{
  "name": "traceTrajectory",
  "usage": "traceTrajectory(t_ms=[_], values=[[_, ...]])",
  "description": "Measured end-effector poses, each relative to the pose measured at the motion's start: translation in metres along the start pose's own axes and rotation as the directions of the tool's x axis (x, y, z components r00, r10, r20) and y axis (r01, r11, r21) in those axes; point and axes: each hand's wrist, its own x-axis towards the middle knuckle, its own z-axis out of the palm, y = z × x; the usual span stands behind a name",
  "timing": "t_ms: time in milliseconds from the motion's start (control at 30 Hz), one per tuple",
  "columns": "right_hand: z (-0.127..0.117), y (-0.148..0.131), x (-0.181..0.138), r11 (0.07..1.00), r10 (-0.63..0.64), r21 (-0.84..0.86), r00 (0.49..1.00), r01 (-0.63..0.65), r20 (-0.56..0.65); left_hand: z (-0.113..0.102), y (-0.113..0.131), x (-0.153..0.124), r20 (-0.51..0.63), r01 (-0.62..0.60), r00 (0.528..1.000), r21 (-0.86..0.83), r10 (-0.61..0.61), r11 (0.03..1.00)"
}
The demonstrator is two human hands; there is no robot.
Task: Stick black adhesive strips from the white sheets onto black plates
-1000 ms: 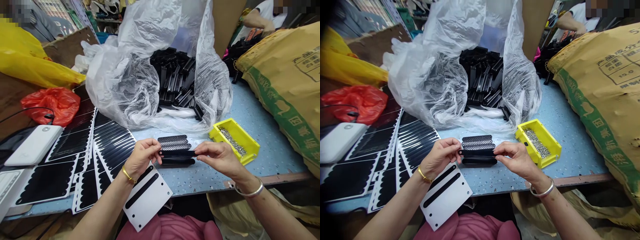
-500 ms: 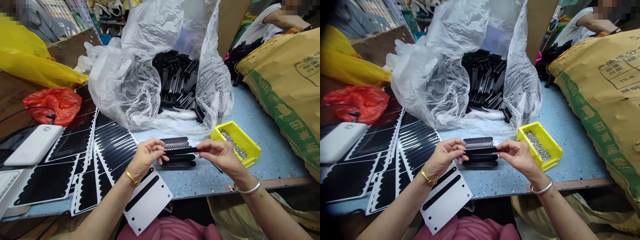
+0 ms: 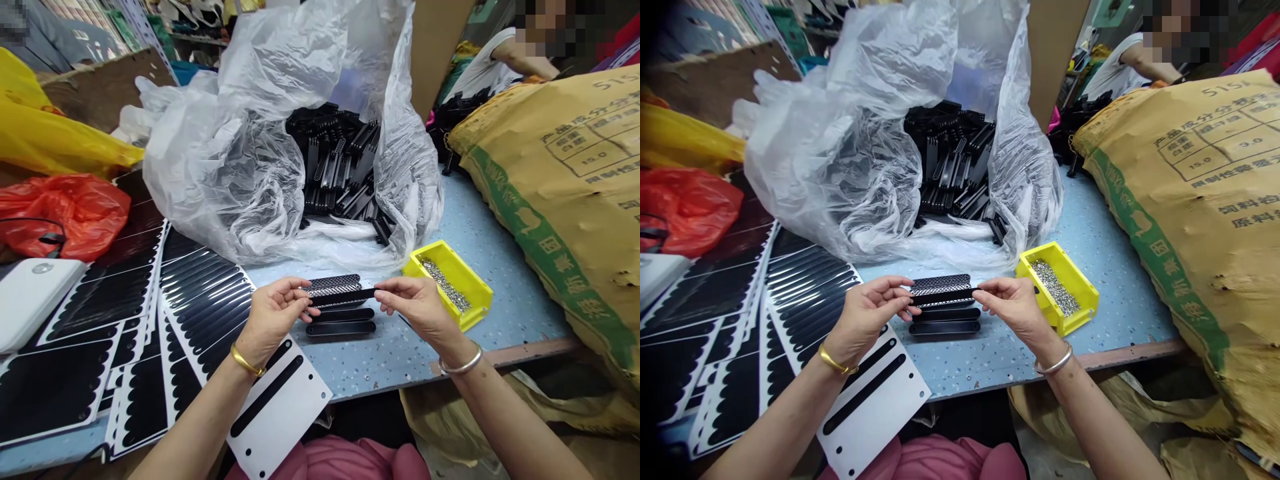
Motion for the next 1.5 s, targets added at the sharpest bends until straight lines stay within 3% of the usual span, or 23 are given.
traceTrajectory(t_ms=[167,333,467,600,733,867,1033,1167,1333,1500], values=[[0.008,-0.002,0.001,1.0,-0.003,0.014,0.999,0.002,0.043,-0.005,-0.003,0.001,-0.011,0.025,1.0,0.022,-0.025,0.999],[0.008,0.005,0.003,0.986,0.049,0.158,0.997,-0.059,0.068,-0.021,-0.011,0.001,-0.158,-0.004,0.987,0.185,0.034,0.983],[0.007,0.007,0.007,0.972,0.092,0.205,0.991,-0.111,0.101,-0.024,-0.016,0.0,-0.032,0.06,0.998,0.199,-0.055,0.978],[0.01,0.008,0.01,0.968,0.114,0.21,0.985,-0.139,0.13,-0.019,-0.014,-0.001,0.093,0.126,0.986,0.1,-0.135,0.987],[0.013,0.011,0.014,0.97,0.133,0.185,0.983,-0.155,0.126,-0.015,-0.013,0.001,0.119,0.151,0.981,0.042,-0.155,0.988],[0.013,0.017,0.016,0.981,0.162,0.096,0.982,-0.171,0.095,-0.014,-0.019,0.006,0.097,0.157,0.981,0.103,-0.167,0.982],[0.015,0.021,0.017,0.99,0.127,0.057,0.989,-0.132,0.081,-0.012,-0.023,0.01,0.036,0.001,0.999,0.367,-0.015,0.93],[0.013,0.017,0.015,0.991,0.097,0.091,0.994,-0.102,0.052,-0.017,-0.024,0.01,0.002,-0.078,0.996,0.486,0.088,0.87],[0.008,0.012,0.013,0.978,0.091,0.18,0.993,-0.103,0.073,-0.026,-0.033,0.01,-0.012,-0.078,0.995,0.534,0.101,0.842],[0.009,0.017,0.015,0.971,0.121,0.195,0.988,-0.139,0.099,-0.022,-0.043,0.008,0.01,-0.096,0.994,0.55,0.108,0.829]])
